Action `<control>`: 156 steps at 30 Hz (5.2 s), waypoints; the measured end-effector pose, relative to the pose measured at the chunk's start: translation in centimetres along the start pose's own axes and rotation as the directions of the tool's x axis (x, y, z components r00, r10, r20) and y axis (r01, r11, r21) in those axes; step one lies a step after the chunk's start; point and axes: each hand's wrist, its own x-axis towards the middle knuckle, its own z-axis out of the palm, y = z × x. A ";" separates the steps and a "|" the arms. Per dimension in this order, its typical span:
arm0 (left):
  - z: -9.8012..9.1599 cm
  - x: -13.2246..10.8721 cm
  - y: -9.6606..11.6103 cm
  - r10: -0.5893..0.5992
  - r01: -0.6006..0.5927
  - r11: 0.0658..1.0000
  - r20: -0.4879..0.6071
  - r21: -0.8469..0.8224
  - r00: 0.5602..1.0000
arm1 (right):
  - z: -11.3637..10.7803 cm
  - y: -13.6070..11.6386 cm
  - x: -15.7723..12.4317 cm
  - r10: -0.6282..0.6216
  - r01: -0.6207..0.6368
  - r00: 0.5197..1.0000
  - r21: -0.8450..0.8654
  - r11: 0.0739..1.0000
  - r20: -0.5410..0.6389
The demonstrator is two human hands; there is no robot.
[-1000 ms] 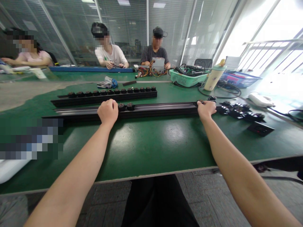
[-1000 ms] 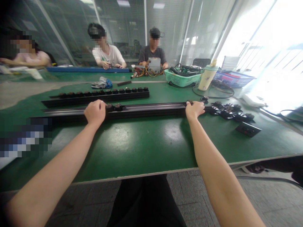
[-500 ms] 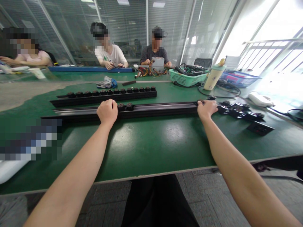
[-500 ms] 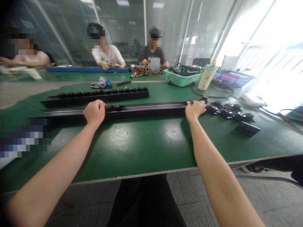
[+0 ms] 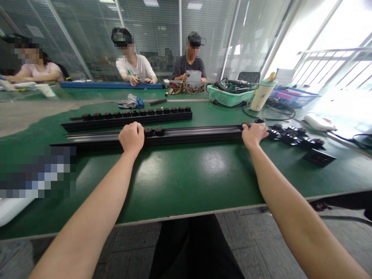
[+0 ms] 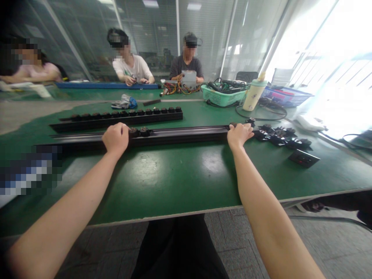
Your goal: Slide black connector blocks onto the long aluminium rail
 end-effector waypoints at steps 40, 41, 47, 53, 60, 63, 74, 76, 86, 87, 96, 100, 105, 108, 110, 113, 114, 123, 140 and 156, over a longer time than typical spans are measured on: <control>-0.1 -0.1 0.0 0.000 0.000 1.000 0.005 -0.008 1.000 | -0.1 0.8 1.0 0.101 -0.100 0.995 0.004 0.995 -0.012; -0.1 -0.1 0.0 -0.001 0.001 1.000 0.007 -0.013 1.000 | -0.1 0.9 1.1 0.097 -0.097 0.995 0.004 0.995 -0.007; -0.2 -0.1 0.0 -0.009 0.010 0.999 0.015 -0.033 1.000 | 0.0 1.1 1.2 0.079 -0.080 0.996 0.002 0.997 0.037; 0.1 0.0 -0.1 0.000 0.000 1.000 0.000 -0.005 1.000 | 0.1 1.2 1.4 0.083 -0.083 0.996 0.005 0.997 0.046; 0.2 0.0 -0.2 0.003 -0.002 1.000 -0.007 0.017 1.000 | 0.1 1.6 1.7 0.090 -0.093 0.994 0.046 0.995 0.068; 0.2 0.0 -0.1 0.006 -0.006 1.000 -0.010 0.012 1.000 | 0.1 1.7 1.8 0.076 -0.078 0.996 0.040 0.996 0.056; 0.2 0.0 -0.2 0.016 -0.016 1.000 -0.018 0.007 1.000 | -0.1 1.7 1.9 0.072 -0.072 0.996 0.005 0.997 0.047; 0.2 0.0 -0.2 0.014 -0.014 1.000 -0.020 0.006 1.000 | -0.2 1.7 1.8 0.077 -0.078 0.996 0.015 0.997 0.047; 0.3 0.0 -0.1 0.017 -0.016 1.000 -0.020 0.023 1.000 | -0.7 1.4 1.8 0.120 -0.126 0.990 0.071 0.990 0.076; 0.2 0.0 -0.1 0.016 -0.015 1.000 -0.019 0.025 1.000 | -0.7 1.4 1.8 0.119 -0.124 0.990 0.075 0.989 0.070; 0.1 0.0 -0.1 -0.003 0.004 1.000 -0.005 0.015 1.000 | -0.4 1.8 2.0 0.112 -0.116 0.993 0.073 0.991 0.047; 0.0 0.0 -0.1 0.004 -0.004 1.000 -0.004 0.027 1.000 | -0.6 1.6 1.8 0.145 -0.148 0.989 0.073 0.986 0.043; -0.2 -0.1 0.0 0.007 -0.007 1.000 0.005 0.026 1.000 | -0.8 1.3 1.6 0.222 -0.223 0.975 0.047 0.974 0.029; -0.2 -0.1 0.0 0.004 -0.004 1.000 0.007 0.024 1.000 | -0.8 1.4 1.7 0.215 -0.216 0.976 0.030 0.976 0.031; -0.1 -0.1 0.0 0.008 -0.008 1.000 0.004 0.023 1.000 | -0.8 1.5 1.8 0.188 -0.189 0.982 0.027 0.982 0.033; 0.0 -0.1 -0.1 0.017 -0.017 1.000 -0.003 0.026 1.000 | -0.7 1.8 2.1 0.137 -0.138 0.990 0.031 0.990 0.038; 0.0 -0.1 -0.1 0.017 -0.017 0.999 -0.003 0.027 1.000 | -0.6 2.0 2.2 0.123 -0.125 0.992 0.034 0.992 0.039; -0.2 -0.1 0.1 0.004 -0.004 1.000 0.007 0.022 1.000 | -0.8 3.0 2.6 0.081 -0.083 0.996 0.044 0.996 0.034; 0.0 0.0 -0.2 0.024 -0.024 0.999 -0.009 0.033 1.000 | -0.8 2.7 2.5 0.147 -0.147 0.989 0.151 0.978 0.009; 0.1 0.0 -0.3 0.016 -0.016 1.000 -0.007 0.023 1.000 | 1.5 6.0 5.1 0.245 -0.211 0.962 0.244 0.947 -0.120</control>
